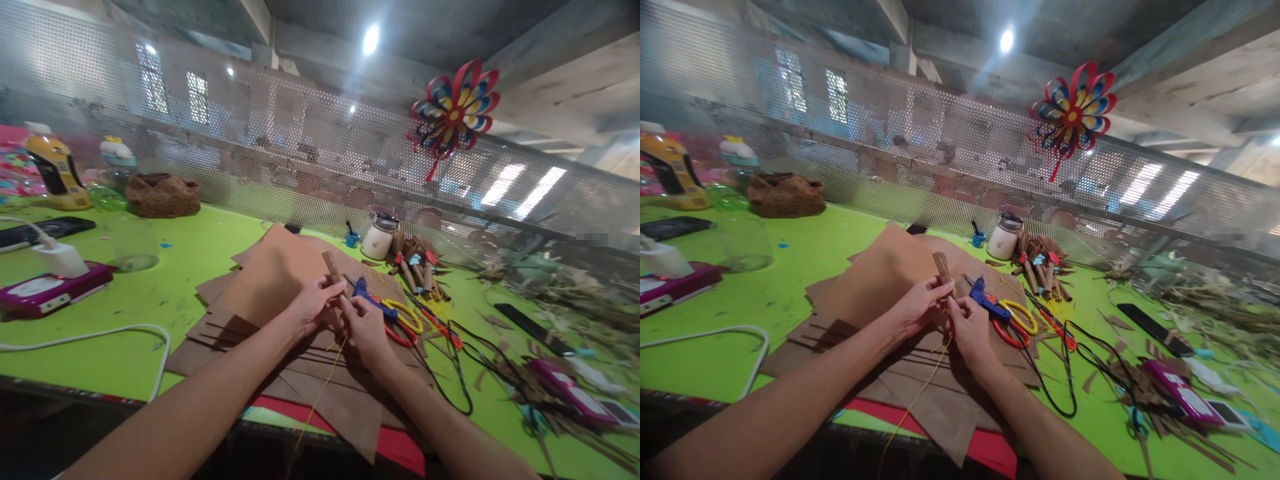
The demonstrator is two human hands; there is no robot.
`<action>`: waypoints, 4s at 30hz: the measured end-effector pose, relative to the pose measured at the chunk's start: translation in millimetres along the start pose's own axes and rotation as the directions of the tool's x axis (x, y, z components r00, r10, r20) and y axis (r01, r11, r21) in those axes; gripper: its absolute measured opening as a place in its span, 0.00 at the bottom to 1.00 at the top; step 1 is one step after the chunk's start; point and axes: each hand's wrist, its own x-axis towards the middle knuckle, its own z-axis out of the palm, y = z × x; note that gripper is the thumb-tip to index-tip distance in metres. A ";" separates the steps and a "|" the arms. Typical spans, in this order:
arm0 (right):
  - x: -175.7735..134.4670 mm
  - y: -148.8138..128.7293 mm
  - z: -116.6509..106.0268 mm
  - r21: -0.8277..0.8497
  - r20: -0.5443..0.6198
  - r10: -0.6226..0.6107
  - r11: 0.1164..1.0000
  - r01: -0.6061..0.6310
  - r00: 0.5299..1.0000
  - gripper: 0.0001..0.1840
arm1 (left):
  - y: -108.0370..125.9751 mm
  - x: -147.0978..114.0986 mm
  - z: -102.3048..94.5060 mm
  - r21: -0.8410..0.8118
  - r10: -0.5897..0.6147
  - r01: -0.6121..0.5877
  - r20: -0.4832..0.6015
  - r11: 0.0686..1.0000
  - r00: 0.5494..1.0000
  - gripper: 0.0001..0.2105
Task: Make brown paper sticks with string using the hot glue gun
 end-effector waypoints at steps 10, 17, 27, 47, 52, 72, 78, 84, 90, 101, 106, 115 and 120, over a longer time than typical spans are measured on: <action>-2.2 -1.5 -1.1 0.104 0.150 0.017 0.994 -0.033 0.989 0.21 | 0.0 6.3 -4.2 -0.015 0.079 -0.081 -0.096 0.997 0.992 0.10; -2.2 3.7 1.4 0.071 0.141 -0.057 0.996 0.048 0.988 0.20 | 5.2 2.1 -4.7 -0.034 0.016 -0.018 -0.032 0.999 0.999 0.06; 1.7 -6.3 -4.5 -0.157 0.169 -0.133 0.975 0.159 0.977 0.20 | 4.2 3.6 -5.0 -0.036 0.033 -0.034 -0.042 0.999 0.999 0.10; -3.0 0.3 -3.0 -0.352 0.169 -0.270 0.882 0.314 0.948 0.16 | 10.8 1.4 -3.9 -0.027 0.050 -0.054 -0.117 0.998 0.992 0.08; -8.8 -4.0 0.1 -0.312 0.237 -0.265 0.890 0.332 0.935 0.11 | 10.1 5.1 -4.2 -0.063 0.090 -0.102 -0.166 0.993 0.982 0.09; -5.6 -3.9 3.1 -0.074 0.095 -0.155 0.984 0.162 0.983 0.11 | 5.4 -2.9 -2.7 -0.027 -0.017 0.020 0.120 0.999 0.993 0.06; -13.3 -11.3 3.7 -0.203 0.194 -0.226 0.943 0.265 0.954 0.08 | 14.2 -1.9 -6.6 -0.078 -0.054 0.055 0.013 0.995 0.998 0.07; 4.1 -22.4 -28.1 -0.292 -0.055 -0.374 0.893 0.343 0.926 0.13 | 16.5 -1.6 -6.3 -0.137 -0.183 0.186 0.036 0.973 0.983 0.09; 23.4 -33.7 -61.8 -0.474 -0.038 -0.636 0.690 0.547 0.771 0.09 | 10.1 -3.9 -4.3 -0.035 -0.273 0.290 0.241 0.956 0.931 0.07; 28.1 -39.4 -86.4 -0.317 0.340 -0.486 0.747 0.584 0.805 0.13 | 17.4 -6.0 -3.4 0.003 -0.352 0.370 0.315 0.929 0.882 0.12; 29.1 -38.5 -83.7 -0.185 0.149 -0.412 0.881 0.435 0.899 0.12 | 28.1 -7.3 -2.5 -0.064 -0.241 0.281 0.361 0.957 0.901 0.27; 29.5 -36.2 -75.8 -0.136 0.012 -0.361 0.923 0.359 0.933 0.13 | 24.8 -14.6 0.6 -0.053 -0.002 0.021 0.326 0.998 0.945 0.21; 28.2 -30.6 -67.3 -0.090 -0.001 -0.327 0.941 0.325 0.945 0.14 | 17.2 -12.7 3.1 0.017 0.041 -0.046 0.230 0.999 0.972 0.21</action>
